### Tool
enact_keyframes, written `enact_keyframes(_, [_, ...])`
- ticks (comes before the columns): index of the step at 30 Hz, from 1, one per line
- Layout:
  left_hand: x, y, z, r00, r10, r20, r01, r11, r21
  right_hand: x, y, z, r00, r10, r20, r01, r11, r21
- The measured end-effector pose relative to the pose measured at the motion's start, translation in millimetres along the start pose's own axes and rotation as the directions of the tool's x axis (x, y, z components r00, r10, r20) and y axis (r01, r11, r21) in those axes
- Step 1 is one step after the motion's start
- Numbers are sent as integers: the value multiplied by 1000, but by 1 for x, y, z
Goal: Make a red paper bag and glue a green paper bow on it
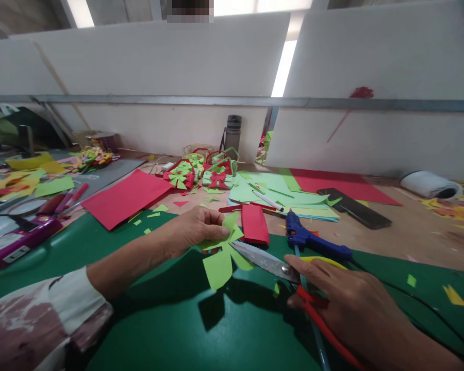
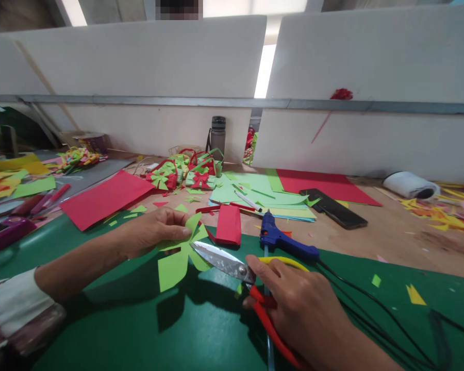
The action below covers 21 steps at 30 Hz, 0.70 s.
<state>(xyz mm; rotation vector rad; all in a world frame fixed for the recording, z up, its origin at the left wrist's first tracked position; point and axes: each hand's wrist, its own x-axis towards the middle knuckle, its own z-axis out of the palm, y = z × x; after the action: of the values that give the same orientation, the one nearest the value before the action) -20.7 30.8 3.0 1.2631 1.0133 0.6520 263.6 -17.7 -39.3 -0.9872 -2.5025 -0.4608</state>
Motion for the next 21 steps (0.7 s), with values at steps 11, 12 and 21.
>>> enact_keyframes(11, [3,-4,2,999,-7,-41,5,999,-39,0,-1,-1,1000,1,-3,-1,1000,8])
enact_keyframes(12, [2,-3,2,999,-6,-42,4,999,-35,0,-1,-1,1000,-1,-7,1,1000,5])
enact_keyframes(21, [4,-7,2,998,-20,-65,16,998,-61,-2,0,1,1000,-2,-26,3,1000,13])
